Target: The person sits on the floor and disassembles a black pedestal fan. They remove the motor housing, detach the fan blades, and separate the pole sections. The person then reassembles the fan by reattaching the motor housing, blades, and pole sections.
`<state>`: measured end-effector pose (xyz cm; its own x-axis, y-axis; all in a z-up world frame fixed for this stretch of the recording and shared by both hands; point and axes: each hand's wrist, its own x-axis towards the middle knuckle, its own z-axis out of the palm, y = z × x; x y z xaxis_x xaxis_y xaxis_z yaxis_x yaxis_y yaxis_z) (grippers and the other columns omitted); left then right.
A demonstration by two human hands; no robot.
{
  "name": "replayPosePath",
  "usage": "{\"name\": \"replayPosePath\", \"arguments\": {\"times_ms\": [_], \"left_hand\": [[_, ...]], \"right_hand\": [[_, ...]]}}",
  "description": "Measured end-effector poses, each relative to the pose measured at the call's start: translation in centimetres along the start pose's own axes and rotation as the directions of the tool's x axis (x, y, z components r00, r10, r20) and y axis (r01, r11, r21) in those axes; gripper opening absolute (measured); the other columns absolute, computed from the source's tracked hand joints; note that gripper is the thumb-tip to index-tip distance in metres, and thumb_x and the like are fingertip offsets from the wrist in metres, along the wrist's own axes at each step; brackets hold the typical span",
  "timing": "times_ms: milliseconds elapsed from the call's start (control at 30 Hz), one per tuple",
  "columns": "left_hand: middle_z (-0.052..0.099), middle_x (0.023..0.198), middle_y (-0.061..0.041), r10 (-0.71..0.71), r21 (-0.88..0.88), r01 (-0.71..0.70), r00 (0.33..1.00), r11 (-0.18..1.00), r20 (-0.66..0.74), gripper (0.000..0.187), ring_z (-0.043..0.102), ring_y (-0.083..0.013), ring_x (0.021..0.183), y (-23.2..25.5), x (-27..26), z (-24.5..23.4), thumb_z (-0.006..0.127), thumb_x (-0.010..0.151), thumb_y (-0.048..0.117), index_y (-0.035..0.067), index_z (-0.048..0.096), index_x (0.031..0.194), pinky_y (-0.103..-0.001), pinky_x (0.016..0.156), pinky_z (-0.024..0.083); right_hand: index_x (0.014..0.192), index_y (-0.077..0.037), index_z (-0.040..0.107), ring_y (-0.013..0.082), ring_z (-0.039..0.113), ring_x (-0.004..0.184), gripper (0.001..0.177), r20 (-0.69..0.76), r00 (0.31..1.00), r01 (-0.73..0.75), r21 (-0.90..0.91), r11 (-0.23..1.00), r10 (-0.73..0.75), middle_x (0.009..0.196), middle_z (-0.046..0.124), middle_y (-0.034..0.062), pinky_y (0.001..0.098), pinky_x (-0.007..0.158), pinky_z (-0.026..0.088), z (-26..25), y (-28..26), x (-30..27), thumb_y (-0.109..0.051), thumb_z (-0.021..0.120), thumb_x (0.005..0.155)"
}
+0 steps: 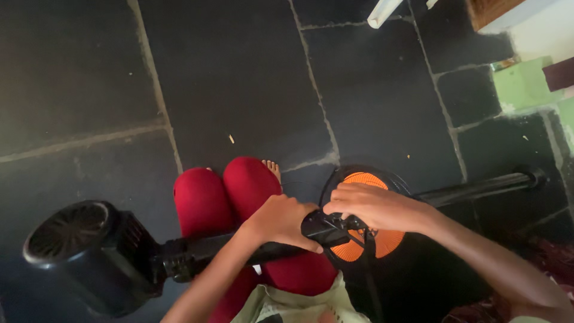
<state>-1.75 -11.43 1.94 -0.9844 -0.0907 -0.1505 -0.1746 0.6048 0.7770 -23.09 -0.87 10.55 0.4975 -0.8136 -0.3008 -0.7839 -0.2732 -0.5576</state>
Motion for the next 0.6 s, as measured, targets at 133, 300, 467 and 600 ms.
{"name": "replayPosePath", "arguments": {"times_ms": [133, 300, 467, 600], "left_hand": [[0.071, 0.071, -0.014, -0.004, 0.095, 0.011, 0.997, 0.995, -0.080, 0.075, 0.070, -0.0372, 0.068, 0.6, -0.1, 1.1, 0.080, 0.062, 0.067, 0.008, 0.071, 0.108, -0.044, 0.062, 0.055], [0.071, 0.077, -0.013, 0.019, 0.167, 0.021, 0.973, 0.986, -0.230, 0.080, 0.070, -0.0333, 0.068, 1.0, -0.7, 2.9, 0.086, 0.061, 0.054, 0.004, 0.066, 0.119, -0.042, 0.059, 0.054], [0.070, 0.088, -0.016, 0.033, 0.215, 0.037, 0.949, 0.976, -0.314, 0.090, 0.070, -0.0317, 0.071, 0.5, -0.9, 4.6, 0.089, 0.062, 0.046, 0.001, 0.061, 0.134, -0.040, 0.059, 0.056], [0.070, 0.095, -0.017, 0.042, 0.215, 0.037, 0.934, 0.976, -0.355, 0.092, 0.071, -0.0325, 0.078, 0.5, -0.8, 5.0, 0.089, 0.061, 0.045, 0.001, 0.059, 0.136, -0.040, 0.063, 0.056]], "right_hand": [[0.106, -0.008, 0.066, 0.0206, 0.060, 0.088, 0.028, -0.003, 0.998, -0.063, -0.137, 0.989, 0.063, 0.088, 0.063, 0.0027, 0.0386, 0.081, 0.050, 1.3, -0.1, -1.0, -0.002, 0.074, 0.080], [0.119, -0.001, 0.064, 0.0236, 0.060, 0.090, 0.043, -0.091, 0.994, -0.085, -0.211, 0.974, 0.067, 0.096, 0.064, 0.0069, 0.0394, 0.079, 0.049, 3.6, -1.2, -1.9, -0.007, 0.071, 0.077], [0.124, 0.001, 0.062, 0.0254, 0.060, 0.092, 0.045, -0.315, 0.948, -0.145, -0.298, 0.943, 0.046, 0.095, 0.062, 0.0077, 0.0394, 0.079, 0.048, 5.7, -2.7, -2.6, -0.012, 0.070, 0.082], [0.123, 0.004, 0.062, 0.0233, 0.058, 0.082, 0.050, -0.436, 0.887, -0.262, -0.201, 0.944, 0.153, 0.089, 0.062, 0.0069, 0.0391, 0.074, 0.046, 6.4, -3.6, -2.7, -0.024, 0.075, 0.084]]}}
